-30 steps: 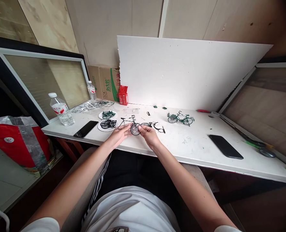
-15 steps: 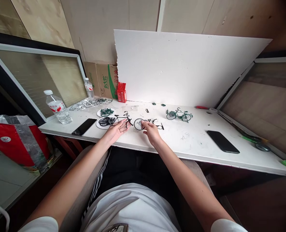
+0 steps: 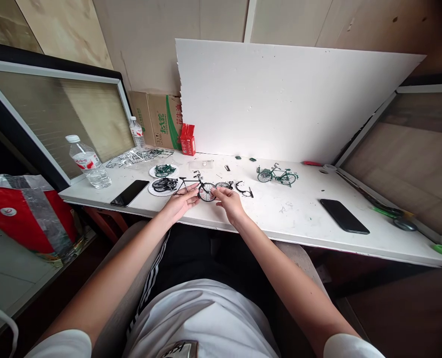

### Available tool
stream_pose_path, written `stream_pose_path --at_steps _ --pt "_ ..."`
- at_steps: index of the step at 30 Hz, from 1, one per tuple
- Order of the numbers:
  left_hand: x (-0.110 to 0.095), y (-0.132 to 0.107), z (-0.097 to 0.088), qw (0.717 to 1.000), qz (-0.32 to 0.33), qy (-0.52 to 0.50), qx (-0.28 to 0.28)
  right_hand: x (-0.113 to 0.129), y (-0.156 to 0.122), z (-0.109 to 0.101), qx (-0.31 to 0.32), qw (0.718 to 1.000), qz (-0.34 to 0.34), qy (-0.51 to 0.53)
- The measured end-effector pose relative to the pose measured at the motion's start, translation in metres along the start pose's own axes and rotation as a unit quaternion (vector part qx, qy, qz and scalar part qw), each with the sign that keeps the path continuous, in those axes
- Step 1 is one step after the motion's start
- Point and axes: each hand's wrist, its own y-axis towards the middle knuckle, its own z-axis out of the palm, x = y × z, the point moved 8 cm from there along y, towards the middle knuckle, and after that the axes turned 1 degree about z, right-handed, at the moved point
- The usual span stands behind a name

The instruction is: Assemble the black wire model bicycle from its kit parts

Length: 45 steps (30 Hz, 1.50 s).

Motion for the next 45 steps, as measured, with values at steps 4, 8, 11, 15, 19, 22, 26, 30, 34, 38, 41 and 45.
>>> stream_pose_path --at_steps 4,8,11,15,19,22,26,30,34,38,41,45 --pt "-0.002 -0.004 0.001 0.999 0.034 0.002 -0.025 -0.002 -0.001 0.0 -0.007 1.0 0.0 0.001" --pt "0.001 -0.006 0.005 0.999 0.031 0.011 -0.019 -0.003 0.0 0.0 -0.004 1.0 -0.003 -0.001" --pt "0.005 -0.006 0.003 0.999 0.02 0.005 -0.029 -0.004 0.0 0.001 0.003 1.0 -0.001 0.003" --pt "0.007 -0.004 -0.002 0.999 0.013 -0.003 -0.051 -0.005 0.0 0.003 0.004 1.0 0.003 0.011" --pt "0.007 -0.003 -0.004 0.999 0.009 0.004 -0.054 -0.007 0.0 0.002 -0.004 1.0 0.001 0.013" --pt "0.008 -0.002 -0.005 0.999 0.011 0.012 -0.045 -0.009 0.002 0.002 0.004 1.0 0.009 0.008" --pt "0.008 -0.002 -0.005 0.999 0.018 0.02 -0.045 0.005 0.011 -0.005 0.053 0.998 -0.008 -0.032" --pt "0.008 -0.001 -0.005 0.998 0.027 0.028 -0.043 0.034 0.03 -0.055 -0.025 0.99 -0.083 -0.114" --pt "0.009 -0.001 -0.005 0.998 0.018 0.031 -0.045 0.046 0.046 -0.114 -0.121 0.966 -0.129 -0.19" --pt "0.01 -0.002 -0.004 0.998 -0.002 0.037 -0.044 0.033 0.058 -0.137 -0.113 0.964 -0.11 -0.215" --pt "0.011 -0.002 -0.002 0.998 -0.01 0.041 -0.038 0.028 0.061 -0.137 -0.093 0.963 -0.136 -0.215" --pt "0.012 -0.001 -0.002 0.999 -0.009 0.035 -0.034 0.028 0.059 -0.134 -0.099 0.938 -0.162 -0.289"
